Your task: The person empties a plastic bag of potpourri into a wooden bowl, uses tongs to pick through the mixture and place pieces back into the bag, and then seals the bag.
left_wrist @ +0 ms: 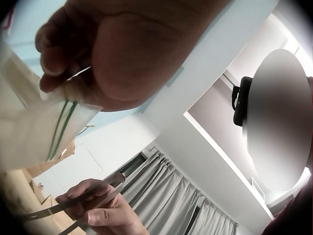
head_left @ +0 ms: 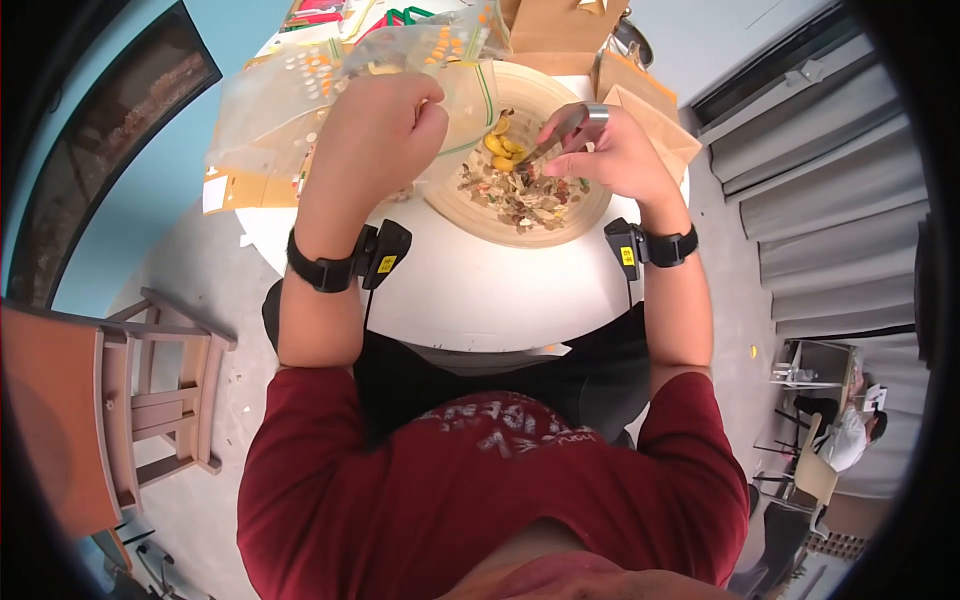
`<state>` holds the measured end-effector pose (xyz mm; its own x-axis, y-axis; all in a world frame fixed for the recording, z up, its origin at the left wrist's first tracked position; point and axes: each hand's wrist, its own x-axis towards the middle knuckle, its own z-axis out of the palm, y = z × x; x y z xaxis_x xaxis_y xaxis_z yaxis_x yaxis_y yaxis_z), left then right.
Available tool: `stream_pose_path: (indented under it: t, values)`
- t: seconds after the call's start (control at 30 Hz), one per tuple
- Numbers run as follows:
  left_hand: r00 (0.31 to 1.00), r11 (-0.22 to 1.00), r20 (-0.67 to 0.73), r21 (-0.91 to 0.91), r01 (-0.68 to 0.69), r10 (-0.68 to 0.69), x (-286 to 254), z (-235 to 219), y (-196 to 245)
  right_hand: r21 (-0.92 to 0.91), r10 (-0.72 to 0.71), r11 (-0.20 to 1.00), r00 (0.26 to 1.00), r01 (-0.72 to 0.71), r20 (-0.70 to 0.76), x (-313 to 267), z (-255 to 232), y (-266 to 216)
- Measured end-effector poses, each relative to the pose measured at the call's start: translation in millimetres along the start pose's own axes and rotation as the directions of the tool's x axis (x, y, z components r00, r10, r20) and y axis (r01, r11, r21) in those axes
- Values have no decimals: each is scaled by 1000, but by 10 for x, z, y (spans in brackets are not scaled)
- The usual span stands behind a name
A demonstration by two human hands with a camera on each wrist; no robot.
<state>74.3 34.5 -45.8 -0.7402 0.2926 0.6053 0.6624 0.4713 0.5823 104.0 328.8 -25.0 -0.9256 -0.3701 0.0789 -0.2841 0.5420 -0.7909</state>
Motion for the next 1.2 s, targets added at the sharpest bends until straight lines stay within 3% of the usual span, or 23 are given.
stream_pose_path:
  t: [0.23,0.43,0.53,0.73,0.83,1.07,1.2]
  values:
    - [998,998,6,4,-60,60,-18,48,-67,-24,-66,998,996,65,-53,-47,133,33]
    - [996,1000,82,-2,-28,28,-35,68,-15,-11,1,1000,988,-2,-157,-198,272,-29]
    - [995,995,70,66,-77,72,-60,46,-7,-76,-80,995,975,66,-209,-217,266,48]
    - [994,1000,105,30,-4,1,-80,-35,53,-44,2,999,954,-16,-299,-225,129,51]
    - [988,999,148,33,43,-47,-103,-44,53,-26,-75,997,916,71,-394,-172,18,183]
    - [990,998,138,57,29,-37,-172,-50,56,46,-231,946,769,320,-596,24,-100,-476]
    - [992,997,118,58,46,-53,-165,-61,88,68,-231,954,857,293,-461,120,58,-766]
